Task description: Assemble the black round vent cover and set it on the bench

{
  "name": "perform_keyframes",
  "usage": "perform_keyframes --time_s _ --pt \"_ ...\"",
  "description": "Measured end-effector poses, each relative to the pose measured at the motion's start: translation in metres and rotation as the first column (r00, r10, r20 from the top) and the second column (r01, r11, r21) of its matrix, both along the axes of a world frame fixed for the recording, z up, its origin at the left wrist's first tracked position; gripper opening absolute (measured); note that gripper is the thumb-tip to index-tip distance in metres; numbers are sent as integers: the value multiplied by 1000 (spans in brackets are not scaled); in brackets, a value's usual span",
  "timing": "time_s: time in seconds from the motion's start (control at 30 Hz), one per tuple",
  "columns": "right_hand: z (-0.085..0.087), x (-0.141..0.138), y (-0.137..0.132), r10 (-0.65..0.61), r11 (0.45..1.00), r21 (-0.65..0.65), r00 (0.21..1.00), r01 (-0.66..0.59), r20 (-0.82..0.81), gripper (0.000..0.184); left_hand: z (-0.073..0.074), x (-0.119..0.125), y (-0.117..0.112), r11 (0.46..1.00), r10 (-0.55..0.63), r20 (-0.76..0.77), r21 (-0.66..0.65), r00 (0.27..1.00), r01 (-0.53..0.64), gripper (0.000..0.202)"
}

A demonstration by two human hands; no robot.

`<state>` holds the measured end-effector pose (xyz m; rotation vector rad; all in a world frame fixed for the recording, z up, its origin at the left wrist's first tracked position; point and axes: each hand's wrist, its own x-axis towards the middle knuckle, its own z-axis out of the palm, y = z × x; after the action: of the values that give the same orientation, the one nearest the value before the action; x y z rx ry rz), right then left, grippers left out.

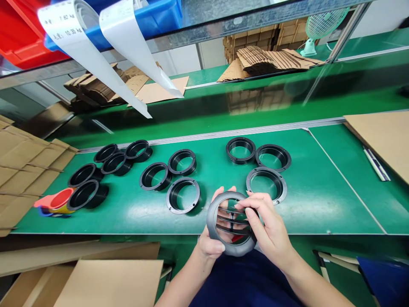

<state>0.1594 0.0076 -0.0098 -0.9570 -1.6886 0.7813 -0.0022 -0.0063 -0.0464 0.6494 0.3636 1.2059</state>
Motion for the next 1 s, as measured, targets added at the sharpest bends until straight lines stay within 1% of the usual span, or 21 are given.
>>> perform_keyframes --time_s 0.2,0.37,0.47,0.6,0.7,0.8,0.9,1.0 --pt "0 -1 0 5 1000 -31 1000 -5 -18 21 -3 -2 1 1000 1 -7 1 1000 -1 105" --pt "0 -2 1 17 1000 -21 999 -17 -28 22 -3 -4 2 1000 -14 4 8 1000 14 103" --pt "1 -3 2 11 1000 -20 1000 -12 -27 22 -8 -4 3 1000 -13 -8 6 1000 13 105" --pt "1 -3 3 5 1000 -26 1000 -6 -24 22 -17 -3 6 998 -25 10 52 1000 24 107" --pt "-1 -3 4 6 999 -31 1000 -6 -21 22 -20 -2 8 998 -16 5 59 1000 16 109" --pt "-4 -1 4 5 999 -45 1000 -6 -23 22 -17 -2 8 999 -14 -39 51 999 16 110" --pt "-6 1 5 2 998 -65 1000 -4 -26 23 -11 -2 6 1000 -7 -62 7 998 7 114" --pt "-5 4 6 27 999 -27 999 -26 31 28 -6 -2 6 1000 9 -54 -26 999 -10 120"
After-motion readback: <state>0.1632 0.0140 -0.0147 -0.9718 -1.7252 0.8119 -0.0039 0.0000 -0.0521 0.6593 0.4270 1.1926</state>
